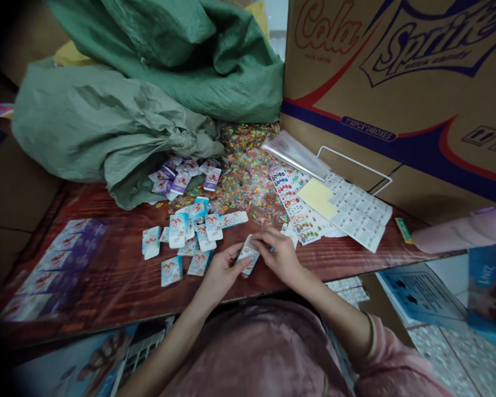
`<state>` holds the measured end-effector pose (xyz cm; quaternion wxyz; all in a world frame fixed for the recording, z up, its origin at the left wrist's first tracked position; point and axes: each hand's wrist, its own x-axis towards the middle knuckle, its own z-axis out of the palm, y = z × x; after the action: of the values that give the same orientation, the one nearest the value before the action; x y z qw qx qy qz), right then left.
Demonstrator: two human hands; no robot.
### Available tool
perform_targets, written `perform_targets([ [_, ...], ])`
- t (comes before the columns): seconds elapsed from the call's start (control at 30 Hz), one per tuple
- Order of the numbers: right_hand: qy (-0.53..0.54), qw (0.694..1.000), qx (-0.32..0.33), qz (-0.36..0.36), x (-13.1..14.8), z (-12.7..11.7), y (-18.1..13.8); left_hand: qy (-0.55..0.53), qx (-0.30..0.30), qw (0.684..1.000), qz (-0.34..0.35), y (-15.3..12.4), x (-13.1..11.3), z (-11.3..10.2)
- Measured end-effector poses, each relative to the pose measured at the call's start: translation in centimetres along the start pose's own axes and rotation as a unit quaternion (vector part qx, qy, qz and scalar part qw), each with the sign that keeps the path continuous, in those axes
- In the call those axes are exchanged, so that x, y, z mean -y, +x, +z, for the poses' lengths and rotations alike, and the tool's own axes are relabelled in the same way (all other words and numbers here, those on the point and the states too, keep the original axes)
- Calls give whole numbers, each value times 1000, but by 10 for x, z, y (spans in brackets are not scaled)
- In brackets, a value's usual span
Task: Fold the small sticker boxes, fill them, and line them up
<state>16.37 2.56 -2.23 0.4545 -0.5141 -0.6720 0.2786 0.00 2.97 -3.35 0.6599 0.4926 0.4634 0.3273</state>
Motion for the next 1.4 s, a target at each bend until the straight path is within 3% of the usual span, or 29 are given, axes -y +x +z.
perform_targets([
  [0.17, 43, 998, -27, 31, -4, 1, 1, 11, 3, 1000, 11, -1, 3, -1],
  [0.3, 129, 982, -87, 106, -17, -8, 8, 16, -52, 998, 27, 1, 9, -7],
  [0.37, 68, 993, -51, 88, -25, -15, 12, 7, -93, 995, 32, 1, 11, -8],
  [0.43, -69, 997, 0, 46, -32, -22, 16, -7, -127, 991, 31, 2, 12, -9],
  [0.5, -242, 970, 0, 34, -38, -30, 21, -27, -146, 989, 27, 1, 10, -8],
  [0.6, -459, 880, -48, 114, -46, -42, 30, -87, -144, 986, -3, -3, 4, -6],
  [0.67, -531, 830, -32, 168, -49, -46, 35, -149, -128, 979, -48, -7, -2, -5],
  [0.73, -559, 808, -4, 185, -51, -48, 37, -199, -108, 970, -88, -10, -8, -4],
  [0.83, -568, 803, 5, 181, -51, -49, 38, -230, -87, 965, -96, -12, -15, -4],
  [1.1, -543, 825, -6, 156, -53, -56, 31, -243, -56, 965, -81, -9, -22, 2],
  [1.4, -559, 811, 22, 172, -44, -46, 31, -225, -48, 970, -77, -6, -19, 10],
])
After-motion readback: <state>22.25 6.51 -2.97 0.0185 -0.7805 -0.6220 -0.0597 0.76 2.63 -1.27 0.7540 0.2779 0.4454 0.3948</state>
